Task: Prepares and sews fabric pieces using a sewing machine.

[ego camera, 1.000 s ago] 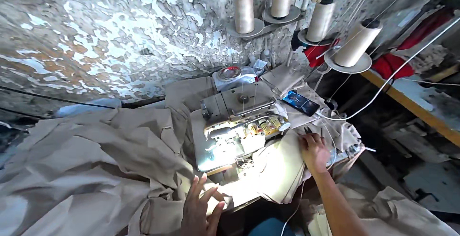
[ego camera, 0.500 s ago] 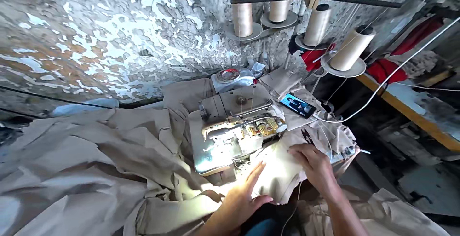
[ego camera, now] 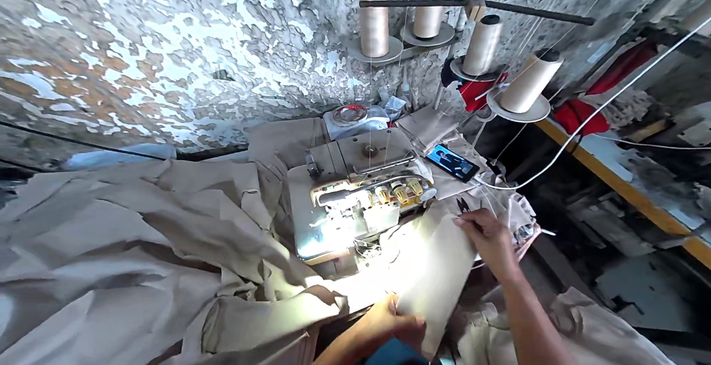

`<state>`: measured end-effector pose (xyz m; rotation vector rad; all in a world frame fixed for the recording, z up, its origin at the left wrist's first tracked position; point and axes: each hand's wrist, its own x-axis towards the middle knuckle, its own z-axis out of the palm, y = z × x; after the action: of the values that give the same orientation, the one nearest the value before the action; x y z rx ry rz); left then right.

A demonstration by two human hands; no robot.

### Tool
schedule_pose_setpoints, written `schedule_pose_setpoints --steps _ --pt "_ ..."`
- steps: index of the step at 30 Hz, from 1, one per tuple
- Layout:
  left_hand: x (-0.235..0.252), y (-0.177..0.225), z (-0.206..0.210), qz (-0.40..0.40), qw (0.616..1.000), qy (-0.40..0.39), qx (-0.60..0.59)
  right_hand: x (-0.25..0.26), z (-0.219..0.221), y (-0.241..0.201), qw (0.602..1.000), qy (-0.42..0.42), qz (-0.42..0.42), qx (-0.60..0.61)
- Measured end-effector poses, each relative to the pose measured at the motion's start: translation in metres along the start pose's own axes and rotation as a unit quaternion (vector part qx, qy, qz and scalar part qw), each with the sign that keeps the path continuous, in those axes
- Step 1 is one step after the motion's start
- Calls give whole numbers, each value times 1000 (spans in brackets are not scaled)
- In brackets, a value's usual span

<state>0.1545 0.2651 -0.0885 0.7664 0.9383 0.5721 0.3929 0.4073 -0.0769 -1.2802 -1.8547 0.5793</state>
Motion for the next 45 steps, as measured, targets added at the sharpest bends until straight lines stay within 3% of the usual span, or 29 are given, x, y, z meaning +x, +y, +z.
schedule_pose_setpoints --steps 4,7,11,15,30,36,41,43,45 --pt "8 -5 3 -65 994 82 -39 14 32 9 979 -137 75 -130" --pt "9 -12 5 -79 989 86 -96 20 41 -12 942 -203 131 -232" --pt "9 -41 4 -4 970 33 -242 15 57 -21 940 -138 146 -275" --pt "7 -64 8 -3 950 23 -311 13 71 -18 940 -103 136 -295" --pt "14 -81 16 -57 944 8 -324 8 84 -13 946 -58 132 -290" --pt "22 -68 14 -29 970 -40 -236 10 81 -18 941 -76 165 -286" --pt "28 -65 16 -41 985 -8 -167 24 73 -27 920 -141 236 -279" --pt "25 -58 19 -41 994 8 -98 29 71 -27 909 -172 242 -293" --pt "19 -44 21 -53 997 28 45 33 69 -25 908 -185 236 -293"
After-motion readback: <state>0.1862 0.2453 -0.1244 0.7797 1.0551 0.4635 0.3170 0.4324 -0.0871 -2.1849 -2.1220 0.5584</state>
